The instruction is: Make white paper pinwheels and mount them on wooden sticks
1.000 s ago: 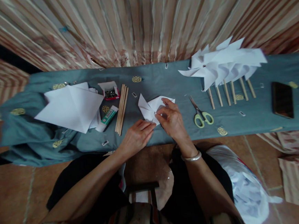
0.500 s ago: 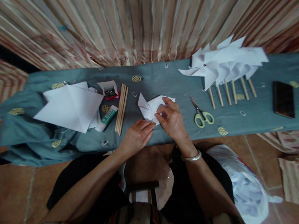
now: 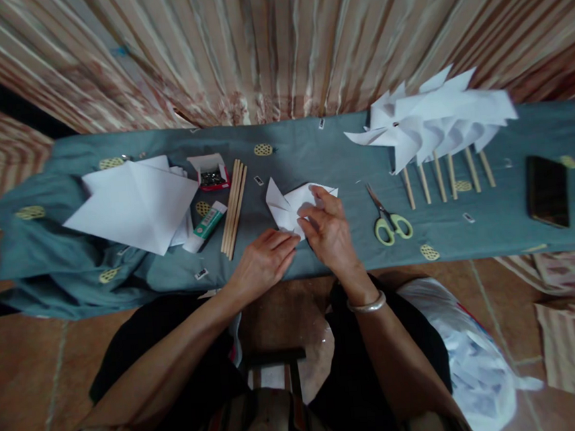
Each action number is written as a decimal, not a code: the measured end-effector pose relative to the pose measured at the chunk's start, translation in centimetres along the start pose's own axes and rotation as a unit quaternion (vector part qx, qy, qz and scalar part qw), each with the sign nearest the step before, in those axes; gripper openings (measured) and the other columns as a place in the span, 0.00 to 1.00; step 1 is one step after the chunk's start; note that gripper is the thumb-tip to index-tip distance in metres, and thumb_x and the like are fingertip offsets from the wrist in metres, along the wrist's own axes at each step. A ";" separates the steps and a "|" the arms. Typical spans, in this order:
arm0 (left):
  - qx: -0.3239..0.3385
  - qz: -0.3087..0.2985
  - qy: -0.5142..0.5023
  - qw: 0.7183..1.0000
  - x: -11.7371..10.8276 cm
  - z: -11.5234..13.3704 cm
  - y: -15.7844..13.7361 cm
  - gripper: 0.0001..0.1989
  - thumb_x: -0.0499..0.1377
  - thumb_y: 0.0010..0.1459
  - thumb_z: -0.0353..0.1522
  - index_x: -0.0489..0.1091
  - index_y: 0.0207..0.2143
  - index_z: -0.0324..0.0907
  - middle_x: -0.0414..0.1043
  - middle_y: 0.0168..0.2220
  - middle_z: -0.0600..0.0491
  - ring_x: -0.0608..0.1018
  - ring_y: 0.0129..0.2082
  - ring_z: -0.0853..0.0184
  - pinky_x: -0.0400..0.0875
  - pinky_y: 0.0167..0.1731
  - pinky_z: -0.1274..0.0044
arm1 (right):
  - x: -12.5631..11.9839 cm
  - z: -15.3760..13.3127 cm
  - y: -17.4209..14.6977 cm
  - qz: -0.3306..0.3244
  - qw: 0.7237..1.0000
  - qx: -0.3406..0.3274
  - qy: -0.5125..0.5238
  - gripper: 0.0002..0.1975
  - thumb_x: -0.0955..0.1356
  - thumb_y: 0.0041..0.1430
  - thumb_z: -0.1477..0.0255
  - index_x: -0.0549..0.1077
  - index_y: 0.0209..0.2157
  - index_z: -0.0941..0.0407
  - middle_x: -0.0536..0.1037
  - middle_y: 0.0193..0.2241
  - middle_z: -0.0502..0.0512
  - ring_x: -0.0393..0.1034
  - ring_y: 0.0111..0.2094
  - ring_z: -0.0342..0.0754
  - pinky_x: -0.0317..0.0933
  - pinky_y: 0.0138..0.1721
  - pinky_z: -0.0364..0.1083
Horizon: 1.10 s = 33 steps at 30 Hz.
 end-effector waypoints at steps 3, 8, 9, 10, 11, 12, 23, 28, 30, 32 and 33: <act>0.002 0.003 0.005 1.000 0.0 0.0 0.0 0.11 0.51 0.66 0.28 0.69 0.47 0.36 0.75 0.42 0.47 0.74 0.42 0.62 0.73 0.45 0.70 | 0.1 -0.2 -0.1 -0.003 1.000 -0.017 -0.015 0.07 0.67 0.61 0.67 0.77 0.36 0.50 0.68 0.59 0.54 0.62 0.58 0.59 0.58 0.60 0.60; 0.003 0.003 0.006 1.000 0.0 0.0 0.1 0.10 0.51 0.66 0.28 0.70 0.44 0.37 0.74 0.41 0.48 0.74 0.41 0.62 0.73 0.44 0.70 | 0.2 -0.5 -0.5 -0.001 0.992 -0.083 -0.091 0.10 0.63 0.64 0.71 0.76 0.41 0.51 0.68 0.59 0.56 0.62 0.59 0.57 0.60 0.59 0.59; 0.003 0.000 0.006 1.000 0.0 0.0 0.1 0.10 0.51 0.66 0.28 0.70 0.44 0.38 0.74 0.40 0.48 0.74 0.41 0.62 0.73 0.44 0.70 | 0.3 -0.5 -0.6 -0.004 0.990 -0.094 -0.107 0.11 0.63 0.64 0.72 0.76 0.42 0.52 0.67 0.60 0.57 0.61 0.59 0.57 0.60 0.59 0.60; 0.002 -0.002 0.005 1.000 0.0 0.0 0.1 0.09 0.50 0.66 0.28 0.70 0.43 0.38 0.74 0.40 0.48 0.74 0.41 0.62 0.73 0.44 0.70 | 0.4 -0.5 -0.8 -0.008 0.987 -0.101 -0.122 0.12 0.62 0.64 0.73 0.76 0.43 0.53 0.67 0.60 0.58 0.61 0.60 0.58 0.59 0.59 0.60; -0.001 -0.002 0.004 1.000 0.0 0.0 0.0 0.09 0.50 0.66 0.28 0.70 0.43 0.38 0.74 0.40 0.48 0.74 0.41 0.62 0.73 0.44 0.70 | 0.5 -0.5 -0.9 -0.013 0.985 -0.105 -0.135 0.13 0.62 0.64 0.75 0.76 0.44 0.55 0.66 0.61 0.60 0.60 0.60 0.58 0.59 0.59 0.60; -0.002 -0.002 0.002 1.000 0.0 0.0 0.0 0.10 0.50 0.66 0.28 0.70 0.43 0.38 0.74 0.40 0.48 0.74 0.41 0.62 0.73 0.44 0.70 | 0.6 -0.6 -1.1 -0.016 0.983 -0.107 -0.147 0.14 0.61 0.64 0.75 0.76 0.45 0.56 0.66 0.61 0.61 0.60 0.61 0.59 0.59 0.59 0.61; -0.018 0.029 -0.037 0.999 0.4 -0.3 -0.2 0.11 0.49 0.65 0.27 0.69 0.44 0.38 0.71 0.44 0.47 0.75 0.41 0.65 0.74 0.43 0.73 | 1.7 -1.7 -2.2 -0.029 0.980 -0.086 -0.179 0.16 0.58 0.68 0.72 0.71 0.52 0.56 0.63 0.64 0.64 0.54 0.65 0.58 0.56 0.60 0.62; -0.014 0.037 -0.044 0.998 0.4 -0.4 -0.1 0.11 0.49 0.65 0.27 0.68 0.45 0.39 0.71 0.46 0.47 0.76 0.44 0.65 0.74 0.45 0.73 | 1.6 -1.5 -2.0 -0.044 0.982 -0.074 -0.171 0.16 0.59 0.67 0.73 0.73 0.51 0.57 0.62 0.64 0.64 0.54 0.65 0.59 0.55 0.60 0.62; -0.012 0.043 -0.042 0.998 0.3 -0.4 0.0 0.12 0.49 0.64 0.26 0.68 0.47 0.39 0.72 0.46 0.47 0.76 0.45 0.64 0.74 0.46 0.73 | 0.9 -1.4 -1.9 -0.036 0.983 -0.076 -0.163 0.16 0.59 0.66 0.74 0.74 0.49 0.57 0.63 0.64 0.63 0.56 0.64 0.59 0.56 0.60 0.62; -0.011 0.049 -0.041 0.998 0.2 -0.4 0.0 0.13 0.49 0.64 0.25 0.67 0.48 0.38 0.72 0.47 0.46 0.76 0.46 0.64 0.74 0.47 0.73 | 0.0 -1.2 -1.7 -0.024 0.987 -0.083 -0.139 0.18 0.59 0.65 0.75 0.74 0.50 0.55 0.65 0.63 0.61 0.59 0.63 0.58 0.58 0.60 0.61; -0.011 0.053 -0.042 0.998 0.2 -0.5 0.0 0.13 0.49 0.64 0.25 0.67 0.49 0.38 0.72 0.47 0.46 0.76 0.46 0.64 0.74 0.48 0.73 | -0.5 -1.1 -1.6 -0.016 0.989 -0.082 -0.123 0.19 0.58 0.64 0.76 0.74 0.51 0.55 0.67 0.62 0.61 0.60 0.62 0.57 0.59 0.60 0.60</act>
Point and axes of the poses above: each hand's wrist, its own y-axis towards the middle knuckle, its own x-axis out of the palm, z = x × y, the point moved 2 cm from there along y, towards the middle knuckle
